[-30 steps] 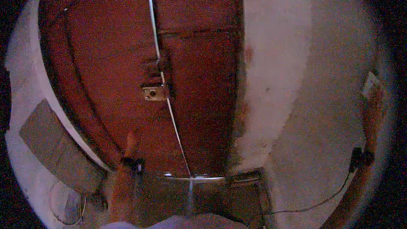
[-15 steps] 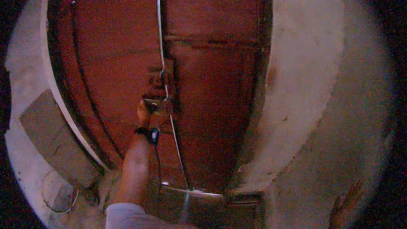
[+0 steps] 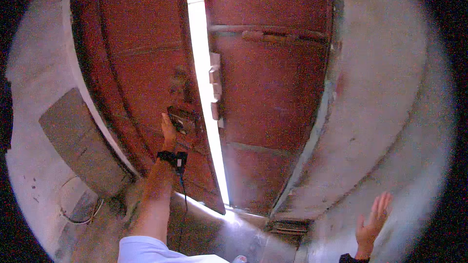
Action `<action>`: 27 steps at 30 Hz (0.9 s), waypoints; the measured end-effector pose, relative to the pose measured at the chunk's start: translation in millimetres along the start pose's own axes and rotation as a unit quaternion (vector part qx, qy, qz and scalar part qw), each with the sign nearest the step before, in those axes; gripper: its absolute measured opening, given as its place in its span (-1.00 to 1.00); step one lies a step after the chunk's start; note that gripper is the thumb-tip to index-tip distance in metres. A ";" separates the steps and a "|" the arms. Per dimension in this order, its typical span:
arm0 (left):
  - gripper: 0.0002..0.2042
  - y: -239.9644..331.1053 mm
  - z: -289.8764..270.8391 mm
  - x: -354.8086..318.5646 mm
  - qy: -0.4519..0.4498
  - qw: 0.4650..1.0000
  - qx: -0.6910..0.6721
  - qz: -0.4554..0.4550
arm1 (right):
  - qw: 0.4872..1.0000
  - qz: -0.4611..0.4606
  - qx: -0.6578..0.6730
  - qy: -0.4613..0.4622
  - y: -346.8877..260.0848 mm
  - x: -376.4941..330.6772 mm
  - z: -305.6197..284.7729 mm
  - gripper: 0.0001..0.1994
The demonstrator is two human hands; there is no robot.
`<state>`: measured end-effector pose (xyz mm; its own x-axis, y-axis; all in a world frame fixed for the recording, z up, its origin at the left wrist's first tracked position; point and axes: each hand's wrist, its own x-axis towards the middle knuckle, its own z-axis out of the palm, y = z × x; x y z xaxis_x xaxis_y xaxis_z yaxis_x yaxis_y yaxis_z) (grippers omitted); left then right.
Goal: Cleaning a large red plastic bowl at an outdoor sink.
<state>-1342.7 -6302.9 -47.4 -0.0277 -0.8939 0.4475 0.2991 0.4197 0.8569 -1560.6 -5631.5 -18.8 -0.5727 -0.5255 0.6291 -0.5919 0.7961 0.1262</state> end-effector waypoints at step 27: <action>-0.43 -26.3 -124.3 -281.0 -0.001 0.987 0.134 -0.089 | 0.592 -0.457 0.648 -0.142 -535.7 114.9 177.7 -0.72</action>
<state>-1224.2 -6082.4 -227.5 -0.0587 -0.9570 0.2840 0.0273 0.2828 0.9588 -1410.2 -6171.7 -150.4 0.3599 -0.7351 0.5746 -0.5613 -0.6625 -0.4960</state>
